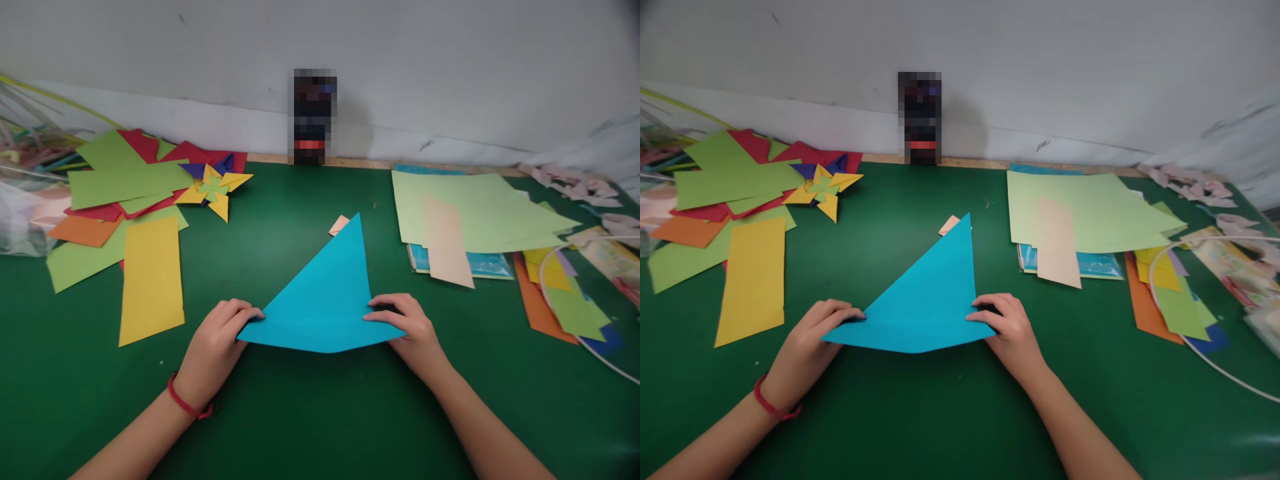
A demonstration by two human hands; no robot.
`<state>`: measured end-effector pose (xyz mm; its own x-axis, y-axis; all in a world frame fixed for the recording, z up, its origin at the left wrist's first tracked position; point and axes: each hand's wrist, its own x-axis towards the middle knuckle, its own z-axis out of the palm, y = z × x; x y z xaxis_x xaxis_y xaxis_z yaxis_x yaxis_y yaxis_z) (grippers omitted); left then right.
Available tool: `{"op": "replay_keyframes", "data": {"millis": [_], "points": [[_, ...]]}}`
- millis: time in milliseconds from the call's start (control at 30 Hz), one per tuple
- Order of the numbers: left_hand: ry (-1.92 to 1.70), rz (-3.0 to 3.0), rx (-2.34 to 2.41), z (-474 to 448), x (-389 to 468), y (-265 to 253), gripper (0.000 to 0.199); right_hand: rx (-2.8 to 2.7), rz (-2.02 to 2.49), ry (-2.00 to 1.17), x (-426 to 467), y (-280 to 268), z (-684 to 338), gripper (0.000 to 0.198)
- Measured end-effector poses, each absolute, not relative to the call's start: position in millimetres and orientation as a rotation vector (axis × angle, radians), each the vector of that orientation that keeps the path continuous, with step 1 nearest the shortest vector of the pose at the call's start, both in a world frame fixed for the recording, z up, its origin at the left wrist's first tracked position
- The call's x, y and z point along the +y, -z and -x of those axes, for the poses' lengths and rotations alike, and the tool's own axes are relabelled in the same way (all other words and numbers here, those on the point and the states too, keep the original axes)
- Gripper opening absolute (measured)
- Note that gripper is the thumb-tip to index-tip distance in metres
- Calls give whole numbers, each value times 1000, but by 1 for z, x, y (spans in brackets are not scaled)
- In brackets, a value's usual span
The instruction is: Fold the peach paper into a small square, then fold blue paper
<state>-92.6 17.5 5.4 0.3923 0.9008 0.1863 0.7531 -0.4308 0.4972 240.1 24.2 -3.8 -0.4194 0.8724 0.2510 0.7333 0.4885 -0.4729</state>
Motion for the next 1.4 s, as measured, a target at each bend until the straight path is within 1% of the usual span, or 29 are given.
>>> {"op": "replay_keyframes", "data": {"millis": [233, 600, 933, 1100, 1233, 1333, 1400], "points": [[-628, -2351, 1435, 94, 17, -6, 18, -2273, 1314, -382, 25, 2, -241, 17], [-591, -2366, 1419, 95, 16, -4, 21, -2284, 1311, -446, 27, 0, -245, 23], [-591, -2381, 1401, 94, 16, -5, 20, -2267, 1338, -441, 24, 0, -243, 19], [-592, -2351, 1425, 95, 16, -4, 17, -2216, 1423, -459, 24, -4, -239, 15], [-601, -2319, 1479, 91, 18, -4, 13, -2180, 1507, -429, 23, -5, -234, 11], [-587, -2292, 1563, 87, 19, -5, 11, -2183, 1555, -360, 22, -4, -231, 15], [-562, -2269, 1609, 86, 19, -5, 12, -2181, 1574, -290, 21, -3, -229, 16]]}}
